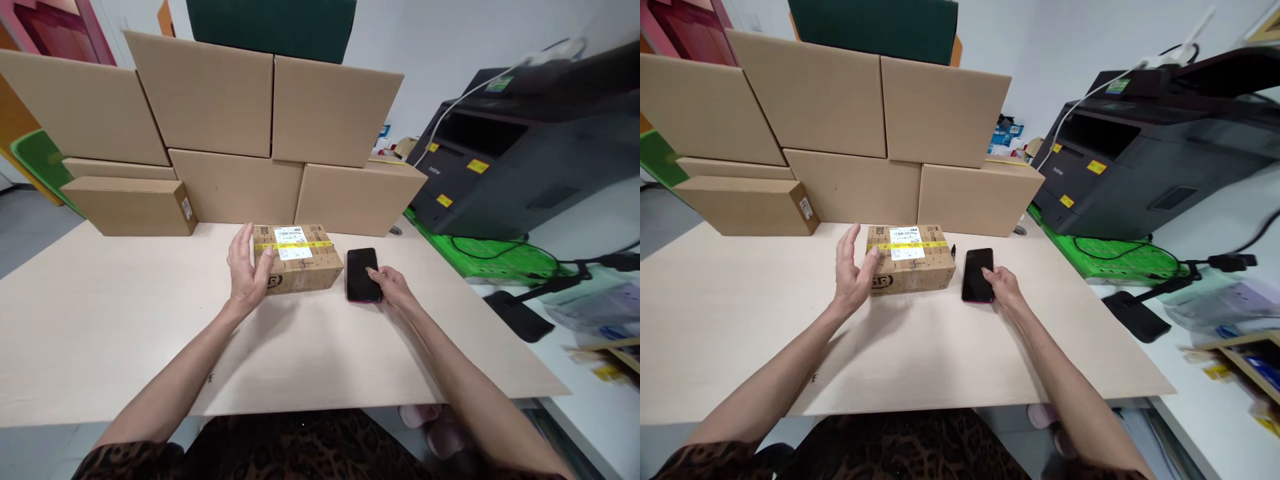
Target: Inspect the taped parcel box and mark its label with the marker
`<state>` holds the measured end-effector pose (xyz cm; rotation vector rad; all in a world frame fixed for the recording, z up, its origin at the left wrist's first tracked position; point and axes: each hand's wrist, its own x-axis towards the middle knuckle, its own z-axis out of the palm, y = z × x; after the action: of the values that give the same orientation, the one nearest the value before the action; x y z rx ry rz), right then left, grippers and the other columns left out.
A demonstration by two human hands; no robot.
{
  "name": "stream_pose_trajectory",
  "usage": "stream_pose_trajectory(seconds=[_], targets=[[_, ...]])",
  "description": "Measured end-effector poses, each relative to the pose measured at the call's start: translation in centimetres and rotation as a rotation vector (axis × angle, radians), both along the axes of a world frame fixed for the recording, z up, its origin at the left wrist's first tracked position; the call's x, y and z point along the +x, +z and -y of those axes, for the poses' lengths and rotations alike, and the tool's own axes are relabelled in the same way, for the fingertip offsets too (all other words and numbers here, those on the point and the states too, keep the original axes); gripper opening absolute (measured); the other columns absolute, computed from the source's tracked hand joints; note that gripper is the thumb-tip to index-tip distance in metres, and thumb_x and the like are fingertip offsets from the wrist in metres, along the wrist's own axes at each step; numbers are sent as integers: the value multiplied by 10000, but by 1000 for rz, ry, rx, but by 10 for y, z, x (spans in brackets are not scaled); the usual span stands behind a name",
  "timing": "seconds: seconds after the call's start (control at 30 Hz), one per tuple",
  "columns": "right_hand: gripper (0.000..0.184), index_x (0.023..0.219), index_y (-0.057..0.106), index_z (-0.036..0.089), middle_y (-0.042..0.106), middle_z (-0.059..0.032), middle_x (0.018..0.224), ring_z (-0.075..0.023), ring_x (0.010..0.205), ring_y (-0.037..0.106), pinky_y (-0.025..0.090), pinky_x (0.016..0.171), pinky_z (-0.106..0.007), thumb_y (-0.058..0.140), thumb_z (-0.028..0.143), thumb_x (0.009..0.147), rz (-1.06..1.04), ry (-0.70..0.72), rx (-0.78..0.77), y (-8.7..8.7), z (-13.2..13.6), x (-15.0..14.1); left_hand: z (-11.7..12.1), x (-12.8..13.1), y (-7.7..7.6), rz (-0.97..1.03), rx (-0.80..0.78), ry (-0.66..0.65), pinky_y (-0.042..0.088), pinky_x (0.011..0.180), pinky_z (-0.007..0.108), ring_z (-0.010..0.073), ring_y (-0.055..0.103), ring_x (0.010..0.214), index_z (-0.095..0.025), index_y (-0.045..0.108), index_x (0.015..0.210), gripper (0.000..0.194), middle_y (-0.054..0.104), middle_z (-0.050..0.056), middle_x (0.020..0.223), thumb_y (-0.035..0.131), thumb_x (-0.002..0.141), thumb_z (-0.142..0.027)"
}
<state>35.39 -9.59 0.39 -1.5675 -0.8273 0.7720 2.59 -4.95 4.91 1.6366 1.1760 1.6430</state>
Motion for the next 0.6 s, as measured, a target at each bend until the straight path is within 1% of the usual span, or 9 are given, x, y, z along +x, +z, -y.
stream_pose_trajectory(seconds=[0.07,0.1,0.17,0.23,0.33,0.4,0.47,0.53,0.6], targets=[[732,729,499,259,572,71,583,-120,509,521,479,484,-271,888,804,434,-57,-46,106,12,12,-7,17,6,6,29,66,-75,297,1300,505,353,474,1483,-256,673,1387,569,638,124,1484,782,852,-412],[731,773,526,259,601,66,624,-126,534,551,511,510,-280,882,812,454,-83,-65,152,19,19,-12,26,9,8,52,45,-161,386,1234,505,356,557,1378,-263,712,1339,522,702,122,1373,793,846,-414],[708,852,575,258,655,55,702,-134,586,607,556,556,-286,899,780,500,-138,-74,224,32,31,-29,44,17,10,53,-99,-370,517,1049,486,324,678,1093,-284,733,1339,492,765,110,1167,784,873,-432],[649,910,616,252,689,47,736,-136,603,637,584,585,-289,956,663,540,-272,-42,317,42,42,-53,58,24,7,43,-267,-567,560,878,447,280,699,900,-292,685,1427,560,777,100,1098,767,901,-467],[558,993,626,260,730,30,777,-152,600,666,578,540,-284,922,606,669,-344,81,343,47,49,-96,71,35,1,93,-452,-811,557,652,371,247,706,765,-286,512,1584,745,757,89,997,735,921,-541],[531,1050,609,270,723,31,759,-149,503,622,530,440,-287,854,637,755,-378,195,296,43,49,-121,74,40,-3,164,-519,-869,543,558,344,239,708,707,-279,429,1610,797,718,69,916,711,928,-580],[507,1127,597,287,692,53,727,-128,391,537,484,370,-298,795,644,827,-412,249,267,38,47,-138,74,43,-7,233,-545,-848,563,541,356,226,702,652,-288,401,1581,776,700,54,899,694,933,-598],[502,1204,592,305,640,79,678,-119,338,480,458,331,-308,769,629,864,-397,224,283,34,46,-147,73,45,-10,272,-541,-804,609,582,396,224,712,646,-304,384,1553,749,718,65,968,688,936,-602],[503,1251,604,308,608,83,658,-122,333,474,449,311,-314,754,618,884,-338,181,313,34,45,-151,73,46,-13,289,-522,-755,645,635,432,254,750,732,-321,358,1554,752,728,94,1091,689,939,-599]])
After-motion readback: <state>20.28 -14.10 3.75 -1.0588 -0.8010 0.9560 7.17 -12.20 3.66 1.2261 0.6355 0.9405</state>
